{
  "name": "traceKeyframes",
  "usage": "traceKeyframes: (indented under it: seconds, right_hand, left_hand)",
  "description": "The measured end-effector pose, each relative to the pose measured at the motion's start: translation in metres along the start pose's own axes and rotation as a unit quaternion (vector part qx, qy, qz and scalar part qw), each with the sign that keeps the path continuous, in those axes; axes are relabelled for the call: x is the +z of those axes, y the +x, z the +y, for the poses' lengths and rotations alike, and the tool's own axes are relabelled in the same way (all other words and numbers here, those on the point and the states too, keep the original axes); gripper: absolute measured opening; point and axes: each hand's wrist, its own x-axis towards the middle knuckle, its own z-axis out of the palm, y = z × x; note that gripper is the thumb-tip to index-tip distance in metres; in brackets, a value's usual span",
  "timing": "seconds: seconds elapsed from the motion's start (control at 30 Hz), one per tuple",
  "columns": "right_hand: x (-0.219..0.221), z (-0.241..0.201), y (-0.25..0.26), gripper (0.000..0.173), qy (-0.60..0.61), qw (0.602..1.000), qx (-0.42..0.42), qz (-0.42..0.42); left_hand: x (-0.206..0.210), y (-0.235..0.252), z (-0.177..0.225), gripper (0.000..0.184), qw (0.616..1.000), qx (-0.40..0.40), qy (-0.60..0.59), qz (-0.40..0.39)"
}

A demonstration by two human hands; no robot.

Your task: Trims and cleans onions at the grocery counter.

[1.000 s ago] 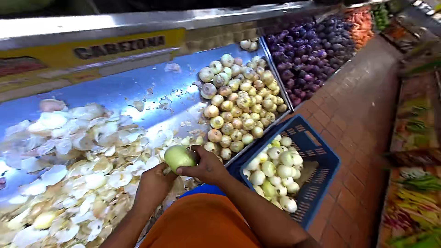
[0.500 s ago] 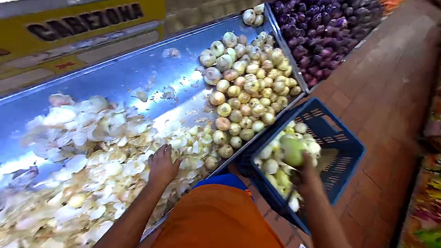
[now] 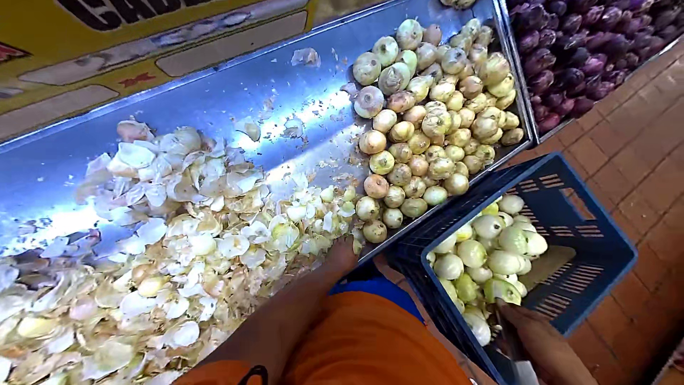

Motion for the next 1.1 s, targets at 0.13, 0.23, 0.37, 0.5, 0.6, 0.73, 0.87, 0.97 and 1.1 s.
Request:
traceKeyframes:
  seconds: [0.13,0.23,0.37,0.5,0.6,0.73,0.87,0.97,1.1]
  right_hand:
    - [0.024,-0.033,-0.017,0.038,0.049,0.992,-0.056,-0.101]
    - [0.046,-0.066,-0.014,0.047,0.099,0.978,-0.126,-0.134]
    - [0.093,-0.127,-0.010,0.061,0.023,0.956,-0.223,-0.188]
    - [0.148,-0.191,-0.009,0.056,-0.283,0.847,-0.366,-0.261]
    - [0.186,-0.224,-0.025,0.059,-0.444,0.726,-0.452,-0.267]
    - [0.210,-0.255,-0.044,0.062,-0.484,0.656,-0.538,-0.216]
    - [0.216,-0.262,-0.051,0.070,-0.528,0.583,-0.595,-0.166]
    - [0.219,-0.255,-0.050,0.074,-0.524,0.527,-0.652,-0.151]
    - [0.224,-0.240,-0.039,0.071,-0.442,0.424,-0.773,-0.163]
  left_hand:
    - [-0.029,0.013,-0.014,0.087,0.985,-0.056,-0.163,-0.009]
    - [-0.081,-0.033,-0.030,0.067,0.897,0.050,-0.439,0.001]
    - [-0.143,-0.127,-0.026,0.068,0.722,0.174,-0.669,-0.019]
    - [-0.149,-0.155,-0.029,0.050,0.654,0.134,-0.743,0.053]
    - [-0.145,-0.171,-0.035,0.044,0.670,0.126,-0.728,0.078]
    - [-0.144,-0.187,-0.045,0.046,0.713,0.138,-0.682,0.087]
    - [-0.148,-0.200,-0.048,0.045,0.742,0.133,-0.652,0.086]
    - [-0.149,-0.207,-0.049,0.042,0.782,0.137,-0.602,0.083]
    - [-0.146,-0.210,-0.051,0.038,0.819,0.155,-0.552,0.033]
